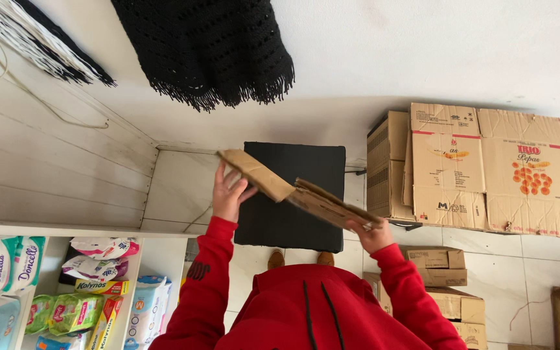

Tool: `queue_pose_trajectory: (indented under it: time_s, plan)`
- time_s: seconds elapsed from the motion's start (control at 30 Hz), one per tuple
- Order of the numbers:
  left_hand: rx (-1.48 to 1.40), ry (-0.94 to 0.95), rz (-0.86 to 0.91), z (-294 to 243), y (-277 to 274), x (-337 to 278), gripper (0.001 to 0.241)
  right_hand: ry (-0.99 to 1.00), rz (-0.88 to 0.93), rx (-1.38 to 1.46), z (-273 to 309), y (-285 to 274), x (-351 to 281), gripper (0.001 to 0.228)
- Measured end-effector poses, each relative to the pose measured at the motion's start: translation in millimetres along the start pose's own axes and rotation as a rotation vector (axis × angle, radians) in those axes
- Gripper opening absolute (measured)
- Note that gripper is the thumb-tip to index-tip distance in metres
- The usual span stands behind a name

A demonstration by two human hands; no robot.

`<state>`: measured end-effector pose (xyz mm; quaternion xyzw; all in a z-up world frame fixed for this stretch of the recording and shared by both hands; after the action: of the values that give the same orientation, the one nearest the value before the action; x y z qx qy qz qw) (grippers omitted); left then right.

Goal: The person picks up several cardboard boxes one at a time and folds each one flat before placing them onto a stack of already flattened boxes.

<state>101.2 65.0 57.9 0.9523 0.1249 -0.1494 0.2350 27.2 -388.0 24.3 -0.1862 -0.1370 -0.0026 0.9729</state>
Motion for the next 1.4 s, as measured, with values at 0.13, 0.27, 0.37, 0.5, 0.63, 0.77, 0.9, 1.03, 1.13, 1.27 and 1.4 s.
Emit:
queue_pose_trajectory:
  time_s: [0.13,0.27,0.37,0.5,0.63,0.77,0.9,1.03,1.13,1.27,1.4]
  plan:
    - [0.284,0.129,0.026,-60,5,-22,0.121,-0.049,0.04,0.011,5,-37,19,0.041]
    - [0.601,0.12,0.093,-84,-12,-11,0.128,-0.007,0.024,0.178,-51,-56,15,0.039]
    - [0.853,-0.02,0.186,-66,-36,6,0.116,0.025,0.025,0.277,-54,-59,24,0.043]
    - [0.816,0.006,0.281,-77,-33,6,0.06,0.088,-0.017,0.481,-46,-53,38,0.058]
    - [0.836,0.035,0.259,-70,-46,13,0.057,0.14,-0.081,0.536,-47,-45,46,0.061]
    - [0.811,-0.026,0.221,-60,-54,13,0.047,0.164,-0.152,0.607,-16,-31,49,0.066]
    - [0.773,-0.033,0.145,-46,-59,18,0.044,0.243,-0.251,0.716,-49,-17,28,0.041]
    - [0.692,-0.084,0.043,-9,-81,32,0.038,0.37,-0.193,0.666,20,8,4,0.053]
    - [0.563,-0.108,-0.054,35,-101,41,0.042,0.509,-0.194,0.588,-52,21,-40,0.05]
    - [0.598,-0.143,0.0,53,-91,30,0.039,0.627,-0.293,0.504,-54,12,-77,0.047]
    - [0.532,-0.178,0.105,75,-65,21,0.042,0.628,-0.374,0.473,-45,-10,-114,0.045]
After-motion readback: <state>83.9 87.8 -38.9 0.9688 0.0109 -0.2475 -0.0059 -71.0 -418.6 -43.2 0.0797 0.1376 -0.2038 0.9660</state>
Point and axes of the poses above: each hand's wrist, its own x-axis towards the middle knuckle, its own y-axis out of the palm, z = x × y, the point moved 8 cm from there along x, towards the middle knuckle, and after that the axes turned 7 degrees about -y, right-handed, at the moved point
